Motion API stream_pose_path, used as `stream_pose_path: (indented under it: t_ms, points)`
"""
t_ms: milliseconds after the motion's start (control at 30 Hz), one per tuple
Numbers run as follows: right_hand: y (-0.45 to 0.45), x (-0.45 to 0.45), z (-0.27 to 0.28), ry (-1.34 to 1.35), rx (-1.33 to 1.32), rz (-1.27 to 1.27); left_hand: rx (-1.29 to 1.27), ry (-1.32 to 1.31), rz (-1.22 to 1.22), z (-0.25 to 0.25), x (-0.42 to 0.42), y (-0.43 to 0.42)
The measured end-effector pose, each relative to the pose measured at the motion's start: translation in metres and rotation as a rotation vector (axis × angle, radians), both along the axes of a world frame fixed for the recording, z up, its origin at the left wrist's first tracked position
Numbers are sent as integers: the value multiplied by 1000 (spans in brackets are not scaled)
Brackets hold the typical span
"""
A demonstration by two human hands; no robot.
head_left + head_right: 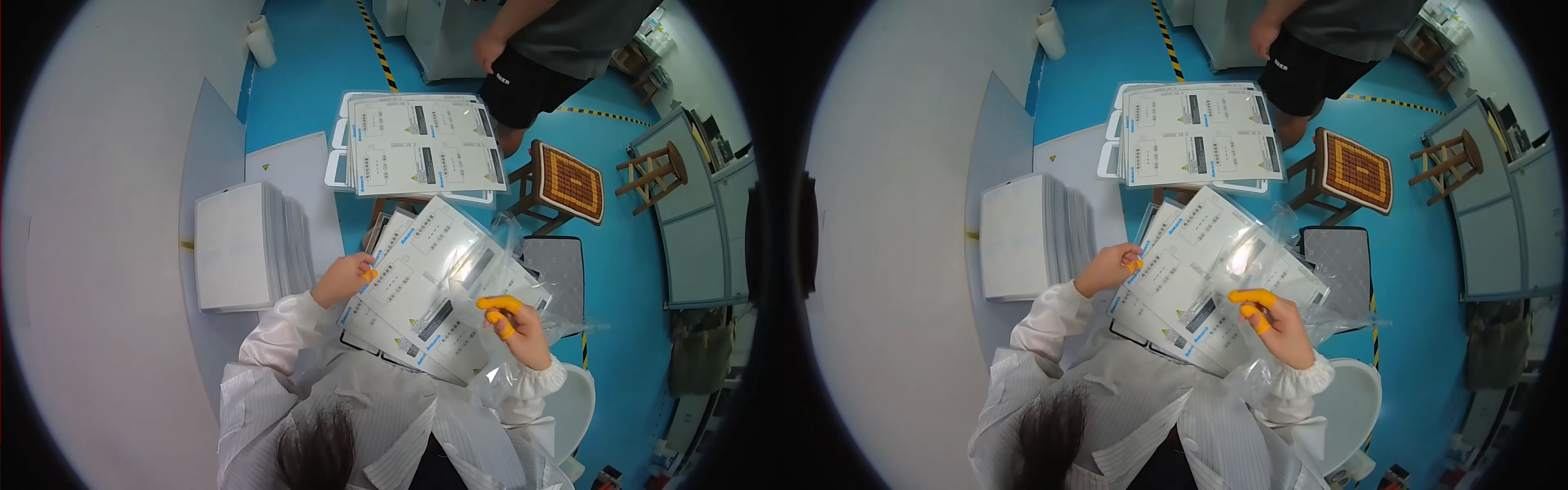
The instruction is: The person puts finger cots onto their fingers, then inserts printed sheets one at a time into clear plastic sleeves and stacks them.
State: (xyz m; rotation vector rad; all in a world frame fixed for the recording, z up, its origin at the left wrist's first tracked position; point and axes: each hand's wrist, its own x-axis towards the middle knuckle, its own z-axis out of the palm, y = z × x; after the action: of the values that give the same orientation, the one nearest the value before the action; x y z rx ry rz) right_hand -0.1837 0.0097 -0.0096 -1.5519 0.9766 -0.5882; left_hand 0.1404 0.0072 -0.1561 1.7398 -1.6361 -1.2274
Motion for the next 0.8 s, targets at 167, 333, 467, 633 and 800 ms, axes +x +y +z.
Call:
stream_pose_path:
  t_ms: [167, 333, 467, 633, 800]
  points:
    - [-1, 34, -36, -146, 191, -92, 65, -72, 24, 12, -11, 3]
    - [9, 59, -84, -52, 132, -144, 85, -173, -11, 9, -10, 3]
    - [16, 72, -111, 15, 140, -155, 78, -202, 7, 7, -9, 12]
    - [17, 88, -133, -181, 167, -256, 205, -110, 23, 8, -12, 21]
    - [16, 92, -141, -171, 176, -296, -24, -217, 41, -7, -9, 33]
